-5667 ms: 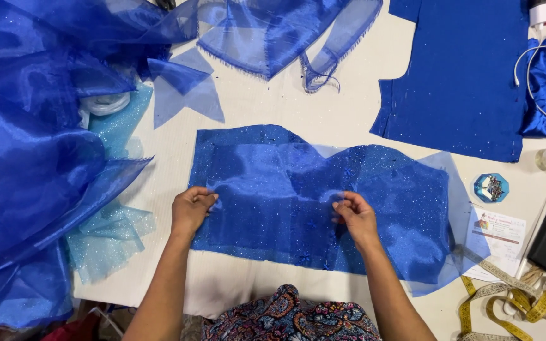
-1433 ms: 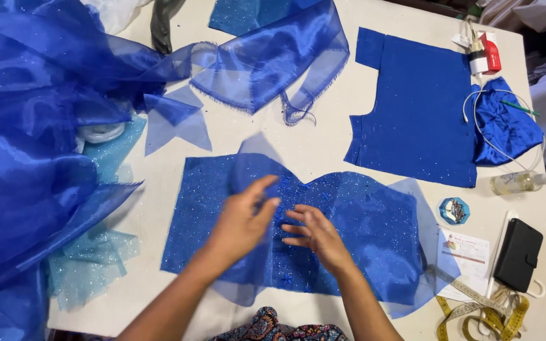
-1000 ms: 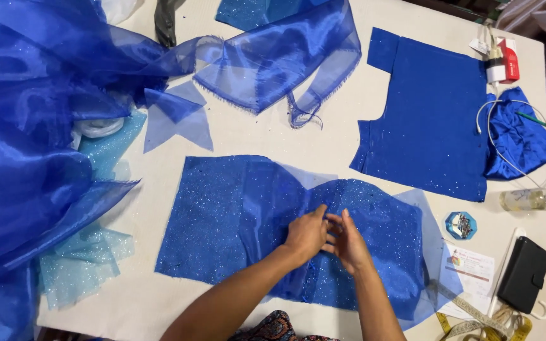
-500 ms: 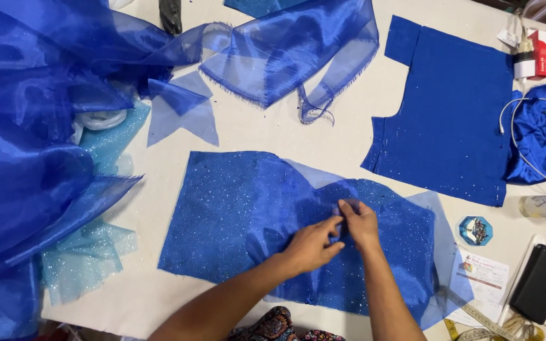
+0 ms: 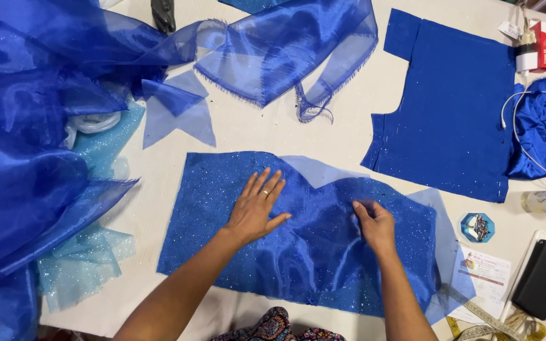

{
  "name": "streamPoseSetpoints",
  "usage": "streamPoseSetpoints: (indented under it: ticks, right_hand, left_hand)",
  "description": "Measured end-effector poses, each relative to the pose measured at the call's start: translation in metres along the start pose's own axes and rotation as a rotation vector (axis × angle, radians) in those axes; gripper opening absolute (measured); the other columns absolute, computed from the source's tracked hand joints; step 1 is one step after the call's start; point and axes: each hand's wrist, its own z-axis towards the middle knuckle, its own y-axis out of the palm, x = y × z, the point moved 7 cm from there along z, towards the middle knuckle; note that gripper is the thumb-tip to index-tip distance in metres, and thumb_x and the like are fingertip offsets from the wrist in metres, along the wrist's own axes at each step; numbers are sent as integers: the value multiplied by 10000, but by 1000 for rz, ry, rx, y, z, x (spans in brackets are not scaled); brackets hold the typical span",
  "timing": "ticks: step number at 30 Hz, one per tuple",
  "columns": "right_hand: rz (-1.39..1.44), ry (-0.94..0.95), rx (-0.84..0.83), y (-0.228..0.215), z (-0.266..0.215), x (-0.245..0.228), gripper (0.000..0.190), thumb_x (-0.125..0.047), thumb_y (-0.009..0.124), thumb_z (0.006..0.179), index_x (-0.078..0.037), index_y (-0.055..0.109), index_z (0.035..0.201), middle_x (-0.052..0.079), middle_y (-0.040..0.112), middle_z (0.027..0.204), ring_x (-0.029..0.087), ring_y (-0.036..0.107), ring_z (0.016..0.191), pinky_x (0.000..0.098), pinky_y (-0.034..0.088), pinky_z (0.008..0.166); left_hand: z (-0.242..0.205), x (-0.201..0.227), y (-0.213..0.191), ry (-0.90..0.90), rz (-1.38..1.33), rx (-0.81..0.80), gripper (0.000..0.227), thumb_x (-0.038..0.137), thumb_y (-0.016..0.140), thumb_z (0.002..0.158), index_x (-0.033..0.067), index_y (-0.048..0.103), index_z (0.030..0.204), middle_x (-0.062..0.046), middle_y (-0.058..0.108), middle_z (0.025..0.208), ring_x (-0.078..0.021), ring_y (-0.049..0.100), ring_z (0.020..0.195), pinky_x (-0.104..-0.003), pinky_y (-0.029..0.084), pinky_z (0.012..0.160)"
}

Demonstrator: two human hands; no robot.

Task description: The person uses scissors to cut a rectangular piece of blue fabric from a larger white sheet on a table. They then place the cut blue piece onto a larger blue glittery fabric piece and smooth it down.

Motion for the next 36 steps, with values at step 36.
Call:
streamPoseSetpoints:
  ticks: [36]
  right_hand:
    - [-84, -20, -44, -20, 26, 6, 218, -318, 789, 908, -140, 807, 1033, 144, 767, 895, 286, 704, 869, 378, 520, 711]
  left_hand:
    - [26, -12, 43, -6, 182, -100, 905, 731, 314, 937, 101, 203, 1577, -83, 66, 1685, -323, -36, 1541, -534, -110, 1238]
